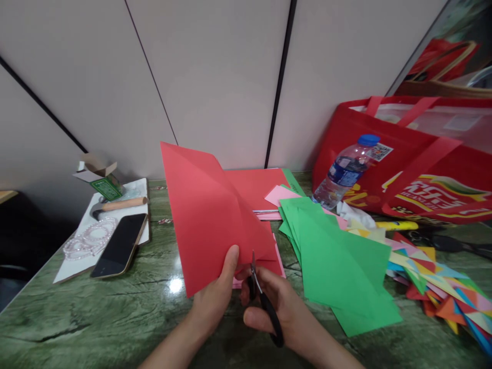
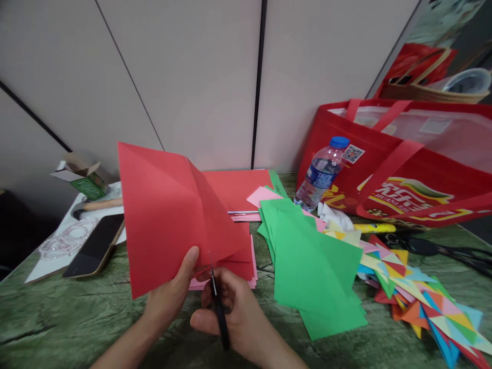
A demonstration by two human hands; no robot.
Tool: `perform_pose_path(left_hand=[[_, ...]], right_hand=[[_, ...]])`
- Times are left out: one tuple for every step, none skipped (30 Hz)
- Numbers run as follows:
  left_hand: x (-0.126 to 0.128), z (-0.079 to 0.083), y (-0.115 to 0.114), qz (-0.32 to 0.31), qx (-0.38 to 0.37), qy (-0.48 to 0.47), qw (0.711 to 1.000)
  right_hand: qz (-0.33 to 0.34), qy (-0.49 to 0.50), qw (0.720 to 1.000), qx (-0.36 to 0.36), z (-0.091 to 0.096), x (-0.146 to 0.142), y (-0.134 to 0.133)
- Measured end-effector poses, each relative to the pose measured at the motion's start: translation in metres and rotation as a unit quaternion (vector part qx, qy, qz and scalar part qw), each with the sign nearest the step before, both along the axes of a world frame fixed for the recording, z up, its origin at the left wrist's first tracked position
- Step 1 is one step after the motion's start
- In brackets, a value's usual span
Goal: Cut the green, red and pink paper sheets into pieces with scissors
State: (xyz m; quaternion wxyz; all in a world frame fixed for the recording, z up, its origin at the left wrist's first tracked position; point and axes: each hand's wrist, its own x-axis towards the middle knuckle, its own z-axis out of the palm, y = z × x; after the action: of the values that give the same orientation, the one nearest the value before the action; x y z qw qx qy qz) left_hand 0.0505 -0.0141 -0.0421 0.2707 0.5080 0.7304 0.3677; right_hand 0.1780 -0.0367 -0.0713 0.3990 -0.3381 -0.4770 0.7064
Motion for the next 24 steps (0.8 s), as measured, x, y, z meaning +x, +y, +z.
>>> perform_pose_path(left_hand=[[0.0001, -0.0002, 0.0001, 0.000, 0.003, 0.000, 1.000], [0.0002, -0.0002, 0.0002, -0.002, 0.005, 0.001, 1.000], [0.0003, -0.0002, 0.0003, -0.004, 0.006, 0.001, 1.000], [0.0004, -0.0002, 0.0003, -0.006, 0.006, 0.001, 1.000], [0.0005, -0.0001, 0.0003, -0.007, 0.004, 0.000, 1.000], [0.0005, 0.0001, 0.0003, -0.007, 0.002, -0.002, 1.000], [0.0005, 0.0002, 0.0003, -0.004, 0.000, -0.002, 1.000], [0.0004, 0.0004, 0.0002, -0.001, -0.001, -0.003, 1.000], [0.0002, 0.0005, 0.0000, 0.000, -0.001, -0.003, 1.000], [0.0000, 0.0005, -0.0002, 0.001, 0.000, -0.003, 1.000], [-0.0002, 0.0006, -0.0004, 0.000, 0.002, -0.003, 1.000], [-0.0003, 0.0005, -0.0007, -0.001, 0.005, -0.003, 1.000], [-0.0004, 0.0004, -0.0009, -0.002, 0.006, -0.003, 1.000], [-0.0004, 0.0001, -0.0011, -0.003, 0.006, -0.002, 1.000], [-0.0004, -0.0002, -0.0013, -0.005, 0.006, -0.001, 1.000], [-0.0004, -0.0006, -0.0013, -0.005, 0.005, 0.001, 1.000], [-0.0004, -0.0011, -0.0012, -0.005, 0.005, 0.002, 1.000], [-0.0004, -0.0017, -0.0010, -0.004, 0.006, 0.004, 1.000], [-0.0005, -0.0022, -0.0007, -0.002, 0.007, 0.006, 1.000], [-0.0005, -0.0026, -0.0005, 0.000, 0.009, 0.008, 1.000], [-0.0006, -0.0029, -0.0002, 0.002, 0.009, 0.009, 1.000], [-0.0007, -0.0030, -0.0001, 0.001, 0.008, 0.008, 1.000], [-0.0008, -0.0028, -0.0002, -0.001, 0.006, 0.006, 1.000], [-0.0008, -0.0024, -0.0003, -0.002, 0.004, 0.001, 1.000]], right_hand=[[0.000, -0.001, 1.000, 0.000, -0.0002, 0.0001, -0.0003], [0.001, -0.001, 1.000, 0.002, -0.0003, 0.0002, -0.0005], [0.002, 0.000, 1.000, 0.003, -0.0003, 0.0004, -0.0005], [0.003, 0.000, 1.000, 0.005, -0.0002, 0.0006, -0.0004], [0.004, 0.000, 1.000, 0.005, 0.0000, 0.0007, -0.0002], [0.003, 0.000, 1.000, 0.006, 0.0002, 0.0009, 0.0001], [0.001, -0.001, 1.000, 0.006, 0.0006, 0.0009, 0.0005], [0.000, -0.002, 1.000, 0.006, 0.0009, 0.0010, 0.0008], [-0.002, -0.002, 1.000, 0.005, 0.0011, 0.0009, 0.0010], [-0.003, -0.002, 1.000, 0.005, 0.0011, 0.0009, 0.0012], [-0.004, -0.001, 1.000, 0.005, 0.0009, 0.0008, 0.0013], [-0.004, -0.001, 1.000, 0.006, 0.0005, 0.0007, 0.0013], [-0.005, -0.001, 1.000, 0.007, -0.0001, 0.0006, 0.0013], [-0.004, -0.001, 1.000, 0.008, -0.0008, 0.0006, 0.0012], [-0.005, -0.001, 1.000, 0.009, -0.0016, 0.0006, 0.0011], [-0.006, -0.001, 1.000, 0.011, -0.0024, 0.0006, 0.0009], [-0.007, -0.001, 1.000, 0.012, -0.0031, 0.0007, 0.0008], [-0.008, -0.001, 1.000, 0.012, -0.0037, 0.0008, 0.0007], [-0.010, -0.002, 1.000, 0.012, -0.0042, 0.0008, 0.0006], [-0.011, -0.004, 1.000, 0.012, -0.0045, 0.0008, 0.0006], [-0.011, -0.006, 1.000, 0.012, -0.0046, 0.0007, 0.0007], [-0.012, -0.008, 1.000, 0.012, -0.0045, 0.0006, 0.0008], [-0.012, -0.011, 1.000, 0.012, -0.0042, 0.0004, 0.0010], [-0.012, -0.013, 1.000, 0.012, -0.0036, 0.0001, 0.0012]])
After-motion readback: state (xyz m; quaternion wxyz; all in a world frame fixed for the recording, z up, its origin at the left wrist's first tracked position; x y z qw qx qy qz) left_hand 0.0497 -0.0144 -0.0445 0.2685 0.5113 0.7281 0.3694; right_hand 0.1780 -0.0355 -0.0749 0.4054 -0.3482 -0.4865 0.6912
